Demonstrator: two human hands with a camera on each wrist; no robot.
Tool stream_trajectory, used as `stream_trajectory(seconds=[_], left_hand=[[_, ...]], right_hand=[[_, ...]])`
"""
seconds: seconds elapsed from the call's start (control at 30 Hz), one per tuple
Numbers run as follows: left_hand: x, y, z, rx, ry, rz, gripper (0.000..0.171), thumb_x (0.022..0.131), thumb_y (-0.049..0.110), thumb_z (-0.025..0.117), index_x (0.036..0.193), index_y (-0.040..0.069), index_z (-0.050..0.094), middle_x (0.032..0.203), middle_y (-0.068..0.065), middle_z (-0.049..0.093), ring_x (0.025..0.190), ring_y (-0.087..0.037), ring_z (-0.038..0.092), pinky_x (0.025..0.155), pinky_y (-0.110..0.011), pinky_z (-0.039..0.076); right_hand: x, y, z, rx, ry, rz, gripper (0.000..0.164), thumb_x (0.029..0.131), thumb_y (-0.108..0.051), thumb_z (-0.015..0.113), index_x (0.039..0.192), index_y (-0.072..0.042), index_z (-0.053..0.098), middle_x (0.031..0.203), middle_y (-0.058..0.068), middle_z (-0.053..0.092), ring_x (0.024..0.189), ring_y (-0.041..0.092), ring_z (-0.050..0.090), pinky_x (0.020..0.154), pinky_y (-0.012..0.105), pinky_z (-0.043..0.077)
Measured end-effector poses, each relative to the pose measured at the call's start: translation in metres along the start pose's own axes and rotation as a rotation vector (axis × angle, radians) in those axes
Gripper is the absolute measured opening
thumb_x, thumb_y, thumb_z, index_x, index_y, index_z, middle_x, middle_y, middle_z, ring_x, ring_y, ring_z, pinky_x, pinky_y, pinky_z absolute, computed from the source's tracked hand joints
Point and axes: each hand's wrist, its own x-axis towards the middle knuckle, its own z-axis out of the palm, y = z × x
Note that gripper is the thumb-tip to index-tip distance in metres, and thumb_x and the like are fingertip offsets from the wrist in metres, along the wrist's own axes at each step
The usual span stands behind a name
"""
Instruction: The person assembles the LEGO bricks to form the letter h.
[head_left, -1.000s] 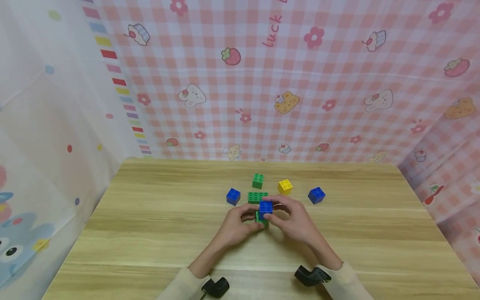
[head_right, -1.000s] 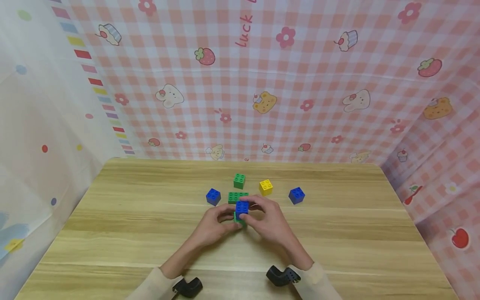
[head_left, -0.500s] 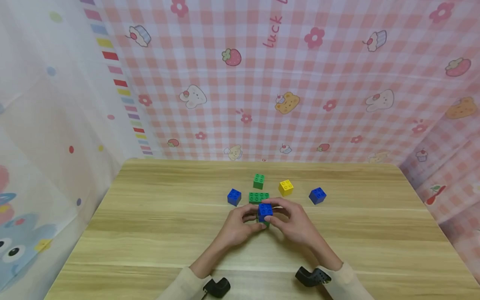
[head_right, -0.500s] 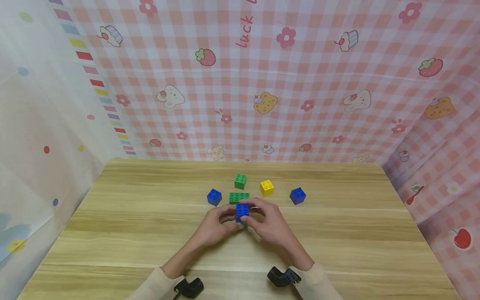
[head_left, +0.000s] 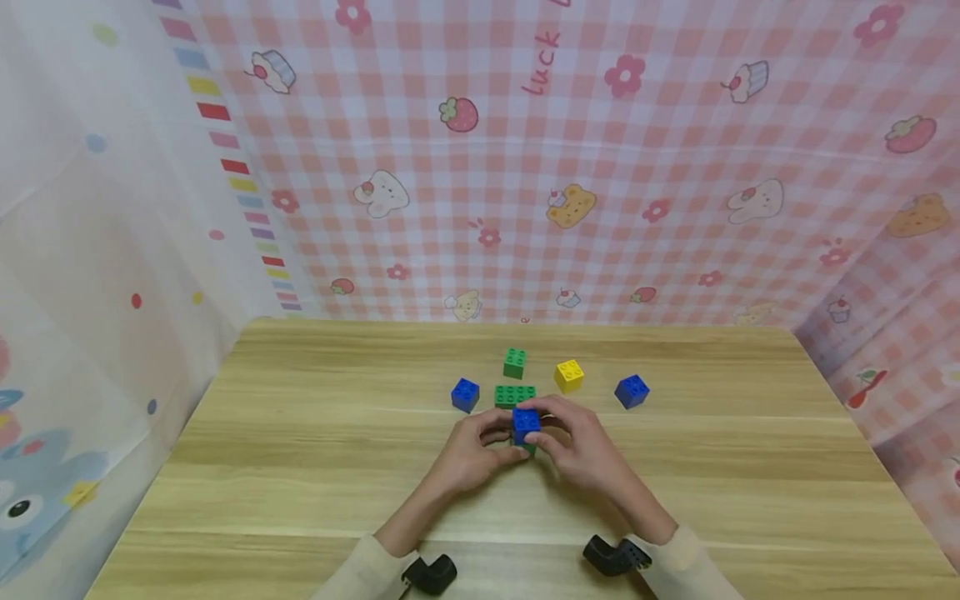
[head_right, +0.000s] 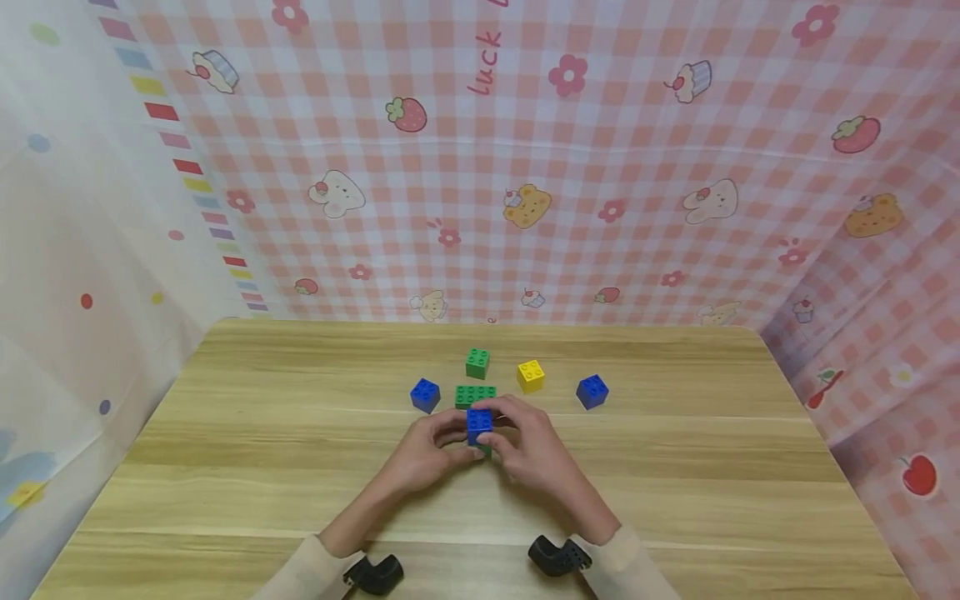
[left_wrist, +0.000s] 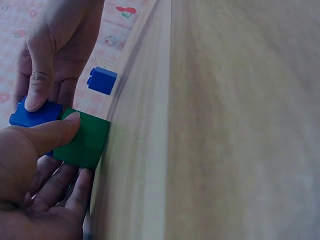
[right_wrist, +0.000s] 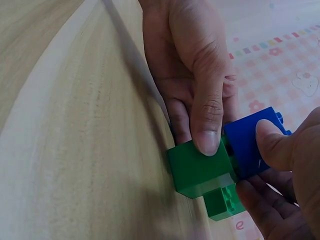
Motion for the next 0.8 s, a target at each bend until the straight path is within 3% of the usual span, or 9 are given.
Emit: stream_trajectory(seconds=[0.57,0.8], left_hand=[[0.000,-0.002,0.000,0.004,0.020,0.009,0.039,0.087,0.017,0.083,0.124,0.012,0.070,0.126,-0.010,0.071,0.119,-0.028,0.069,0.105,-0.039,0.057],[-0.001,-0.001,0.001,-0.001,0.026,0.006,0.039,0.087,0.016,0.083,0.123,0.011,0.070,0.125,-0.010,0.072,0.118,-0.027,0.069,0.105,-0.037,0.057]], right_hand=[[-0.004,0.000,0.010,-0.118,0.079,-0.034,0.038,0.096,-0.002,0.069,0.130,-0.018,0.063,0.121,-0.001,0.067,0.117,0.018,0.067,0.105,0.042,0.057],[-0.006,0.001,0.015,-0.107,0.121,-0.046,0.040,0.094,0.003,0.068,0.129,-0.017,0.063,0.118,-0.002,0.066,0.113,0.017,0.068,0.102,0.038,0.059]])
